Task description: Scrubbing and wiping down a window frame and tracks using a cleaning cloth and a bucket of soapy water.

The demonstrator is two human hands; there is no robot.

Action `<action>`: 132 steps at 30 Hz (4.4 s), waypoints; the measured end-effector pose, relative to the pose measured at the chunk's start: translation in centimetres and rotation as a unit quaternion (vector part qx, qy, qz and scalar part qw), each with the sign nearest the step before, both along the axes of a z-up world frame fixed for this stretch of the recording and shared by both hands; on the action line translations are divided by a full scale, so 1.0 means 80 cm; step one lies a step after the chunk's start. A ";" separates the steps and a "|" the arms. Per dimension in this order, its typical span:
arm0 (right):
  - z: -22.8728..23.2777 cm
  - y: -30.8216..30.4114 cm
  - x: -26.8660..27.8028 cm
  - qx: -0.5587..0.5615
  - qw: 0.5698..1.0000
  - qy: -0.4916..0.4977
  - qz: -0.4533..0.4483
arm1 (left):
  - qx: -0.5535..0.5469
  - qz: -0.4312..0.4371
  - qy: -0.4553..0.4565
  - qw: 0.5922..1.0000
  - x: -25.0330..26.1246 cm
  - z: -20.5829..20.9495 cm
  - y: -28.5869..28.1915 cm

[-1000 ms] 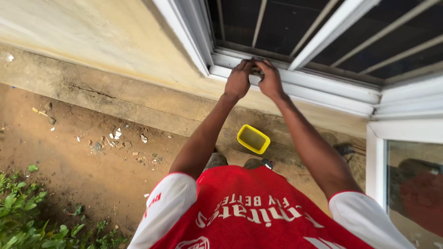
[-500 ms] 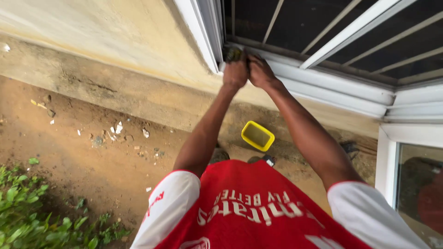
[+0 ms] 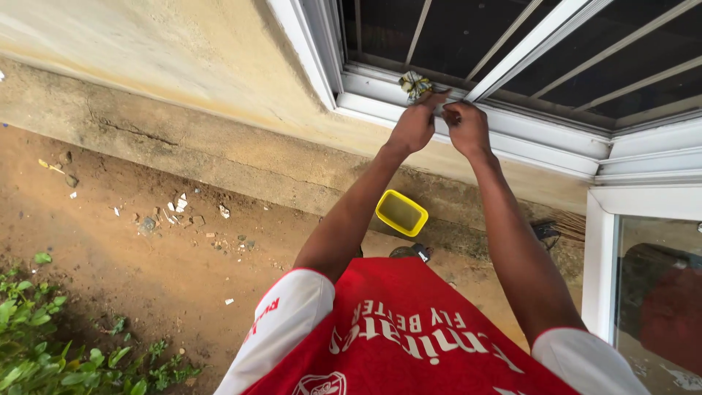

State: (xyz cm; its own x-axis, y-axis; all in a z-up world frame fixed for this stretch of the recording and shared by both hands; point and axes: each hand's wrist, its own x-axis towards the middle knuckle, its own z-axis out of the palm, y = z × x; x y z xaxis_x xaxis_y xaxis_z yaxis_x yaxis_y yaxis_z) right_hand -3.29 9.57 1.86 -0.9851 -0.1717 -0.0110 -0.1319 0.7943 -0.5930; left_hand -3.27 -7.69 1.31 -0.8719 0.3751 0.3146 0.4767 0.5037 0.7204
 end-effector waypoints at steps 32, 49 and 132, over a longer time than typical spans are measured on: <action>0.010 -0.124 -0.008 -0.011 0.995 0.091 -0.035 | -0.231 0.433 -0.193 0.850 -0.075 -0.011 -0.119; 0.019 -0.091 0.038 -0.143 0.976 0.165 0.012 | -0.028 0.406 -0.094 0.909 -0.019 0.034 -0.119; -0.028 0.061 0.035 0.056 0.997 0.055 0.017 | -0.414 0.100 -0.028 0.904 -0.009 0.035 0.140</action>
State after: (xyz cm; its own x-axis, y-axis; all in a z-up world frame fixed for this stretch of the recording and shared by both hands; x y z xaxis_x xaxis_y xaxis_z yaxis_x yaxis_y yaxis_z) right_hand -0.46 14.42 -0.41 -0.9751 -0.2084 0.0755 -0.2187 0.8491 -0.4809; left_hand -3.96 3.50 4.14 -0.9545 0.2942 -0.0485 0.2901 0.9540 0.0760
